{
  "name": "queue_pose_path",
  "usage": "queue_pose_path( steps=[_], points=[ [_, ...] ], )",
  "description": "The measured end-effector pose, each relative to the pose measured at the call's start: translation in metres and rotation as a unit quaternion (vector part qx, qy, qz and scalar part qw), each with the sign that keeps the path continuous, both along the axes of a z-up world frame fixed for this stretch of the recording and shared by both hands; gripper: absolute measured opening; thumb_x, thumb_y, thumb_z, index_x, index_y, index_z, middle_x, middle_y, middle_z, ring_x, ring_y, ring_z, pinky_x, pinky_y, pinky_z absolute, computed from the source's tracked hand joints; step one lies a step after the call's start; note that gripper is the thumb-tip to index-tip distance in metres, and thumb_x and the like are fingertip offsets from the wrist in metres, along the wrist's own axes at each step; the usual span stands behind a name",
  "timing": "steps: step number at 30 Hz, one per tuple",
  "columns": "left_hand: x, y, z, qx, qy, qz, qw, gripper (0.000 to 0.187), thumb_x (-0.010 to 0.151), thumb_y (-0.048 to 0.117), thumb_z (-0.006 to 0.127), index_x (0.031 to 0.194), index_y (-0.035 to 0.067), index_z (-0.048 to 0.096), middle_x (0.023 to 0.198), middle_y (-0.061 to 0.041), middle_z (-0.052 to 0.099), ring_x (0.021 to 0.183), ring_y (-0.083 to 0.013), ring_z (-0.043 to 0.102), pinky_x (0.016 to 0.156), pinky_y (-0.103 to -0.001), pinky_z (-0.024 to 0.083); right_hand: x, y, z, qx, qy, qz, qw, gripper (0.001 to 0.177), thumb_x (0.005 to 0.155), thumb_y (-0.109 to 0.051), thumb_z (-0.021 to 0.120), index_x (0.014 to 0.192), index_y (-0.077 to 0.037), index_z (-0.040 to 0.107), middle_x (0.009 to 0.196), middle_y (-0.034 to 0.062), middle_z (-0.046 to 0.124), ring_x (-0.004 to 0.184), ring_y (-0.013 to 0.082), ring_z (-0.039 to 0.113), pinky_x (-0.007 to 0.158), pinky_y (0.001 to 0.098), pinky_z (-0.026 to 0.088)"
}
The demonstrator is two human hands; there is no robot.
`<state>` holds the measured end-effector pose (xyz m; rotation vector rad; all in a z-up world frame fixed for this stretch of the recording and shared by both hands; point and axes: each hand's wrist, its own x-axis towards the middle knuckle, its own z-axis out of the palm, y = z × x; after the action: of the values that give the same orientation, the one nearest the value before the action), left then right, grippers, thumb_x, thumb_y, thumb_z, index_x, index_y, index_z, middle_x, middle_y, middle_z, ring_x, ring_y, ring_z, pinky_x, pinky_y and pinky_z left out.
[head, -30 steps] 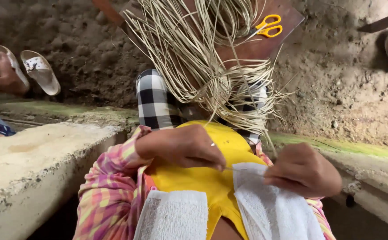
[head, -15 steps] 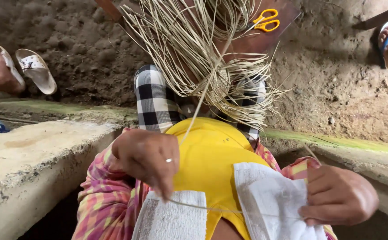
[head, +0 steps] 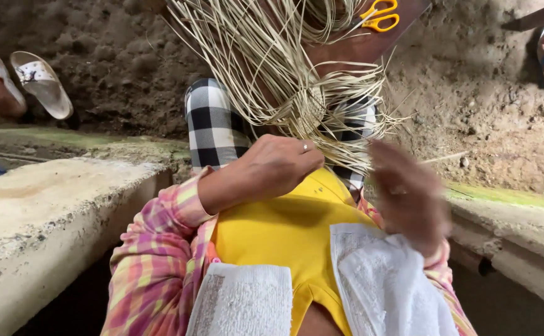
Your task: The person is weaving dried plant fibers together to create a braided strip or mat.
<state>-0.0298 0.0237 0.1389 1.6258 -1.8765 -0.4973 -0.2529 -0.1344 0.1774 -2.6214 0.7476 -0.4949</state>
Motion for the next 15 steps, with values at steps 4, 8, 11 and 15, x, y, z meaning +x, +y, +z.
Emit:
queue_pose_path(
  steps=[4, 8, 11, 15],
  points=[
    [-0.01, -0.013, -0.039, -0.062, 0.003, 0.072, 0.996, 0.026, 0.11, 0.023, 0.044, 0.089, 0.012, 0.054, 0.071, 0.001, 0.045, 0.062, -0.0293, 0.058, 0.049, -0.043, 0.046, 0.05, 0.018, -0.017, 0.058, 0.0, 0.175, 0.983, 0.016, 0.096, -0.016, 0.073, 0.107, -0.005, 0.076, 0.089, 0.0117, 0.075, 0.078, 0.0328, 0.071, 0.069, 0.0437, 0.058],
    [-0.004, -0.009, -0.072, -0.057, 0.004, 0.072, 0.996, 0.028, 0.111, 0.024, 0.04, 0.09, 0.013, 0.054, 0.072, 0.001, 0.045, 0.065, -0.0282, 0.058, 0.051, -0.043, 0.046, 0.05, -0.006, -0.045, 0.036, 0.016, 0.199, 0.979, 0.011, 0.093, -0.014, 0.073, 0.101, -0.007, 0.077, 0.083, 0.0084, 0.073, 0.08, 0.0305, 0.069, 0.072, 0.0438, 0.053],
    [0.005, -0.008, -0.088, -0.045, -0.05, 0.089, 0.994, 0.023, 0.107, 0.019, 0.039, 0.091, 0.015, 0.056, 0.069, 0.004, 0.045, 0.062, -0.0238, 0.058, 0.049, -0.04, 0.044, 0.029, -0.052, -0.085, -0.103, 0.064, 0.207, 0.971, 0.019, 0.084, -0.001, 0.067, 0.084, -0.018, 0.075, 0.068, 0.0048, 0.062, 0.069, 0.031, 0.062, 0.064, 0.0461, 0.046],
    [0.015, -0.011, -0.105, -0.062, -0.093, 0.135, 0.985, 0.022, 0.104, 0.019, 0.047, 0.087, 0.016, 0.06, 0.065, 0.005, 0.045, 0.057, -0.0231, 0.057, 0.047, -0.037, 0.045, 0.014, -0.077, -0.085, -0.172, 0.135, 0.072, 0.973, 0.009, 0.097, -0.015, 0.077, 0.105, -0.02, 0.08, 0.094, 0.0006, 0.075, 0.098, 0.0231, 0.069, 0.094, 0.0395, 0.043]
  ],
)
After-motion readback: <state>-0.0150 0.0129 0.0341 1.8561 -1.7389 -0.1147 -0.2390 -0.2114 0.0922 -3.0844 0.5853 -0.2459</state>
